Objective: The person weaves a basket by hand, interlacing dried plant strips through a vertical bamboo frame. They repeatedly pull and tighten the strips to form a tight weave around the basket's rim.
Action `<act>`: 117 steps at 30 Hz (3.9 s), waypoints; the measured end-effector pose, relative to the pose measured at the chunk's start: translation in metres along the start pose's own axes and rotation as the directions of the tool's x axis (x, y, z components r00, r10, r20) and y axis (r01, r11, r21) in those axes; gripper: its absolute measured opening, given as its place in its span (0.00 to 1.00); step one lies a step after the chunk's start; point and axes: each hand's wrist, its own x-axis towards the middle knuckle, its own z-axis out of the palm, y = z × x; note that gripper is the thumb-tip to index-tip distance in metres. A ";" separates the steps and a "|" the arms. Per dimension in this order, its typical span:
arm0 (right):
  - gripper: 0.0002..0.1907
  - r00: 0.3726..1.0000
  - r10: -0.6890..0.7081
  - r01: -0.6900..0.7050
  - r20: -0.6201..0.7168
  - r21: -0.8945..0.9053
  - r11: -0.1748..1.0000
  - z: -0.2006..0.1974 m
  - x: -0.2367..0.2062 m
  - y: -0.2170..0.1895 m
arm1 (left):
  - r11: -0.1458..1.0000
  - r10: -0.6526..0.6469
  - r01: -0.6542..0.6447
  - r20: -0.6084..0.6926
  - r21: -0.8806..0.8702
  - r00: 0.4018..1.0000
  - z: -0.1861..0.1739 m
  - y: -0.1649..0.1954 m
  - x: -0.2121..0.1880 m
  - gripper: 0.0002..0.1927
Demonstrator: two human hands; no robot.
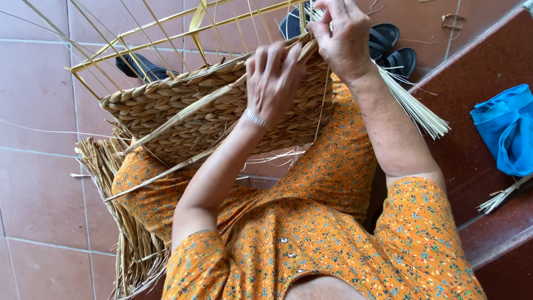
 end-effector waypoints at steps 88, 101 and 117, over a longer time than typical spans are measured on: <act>0.06 0.972 -0.213 0.215 0.095 -0.012 0.976 0.030 0.011 -0.038 | 0.945 -0.226 0.077 0.467 0.317 0.855 -0.036 -0.006 -0.045 0.19; 0.06 0.948 -0.161 0.154 0.274 0.046 0.987 0.007 0.014 -0.043 | 0.840 0.111 -0.013 -0.150 0.542 0.982 -0.103 -0.030 0.023 0.13; 0.08 0.958 -0.049 -0.043 0.284 0.309 0.950 -0.006 0.029 -0.041 | 0.047 -0.617 0.413 0.298 -0.909 0.728 -0.007 -0.050 0.020 0.09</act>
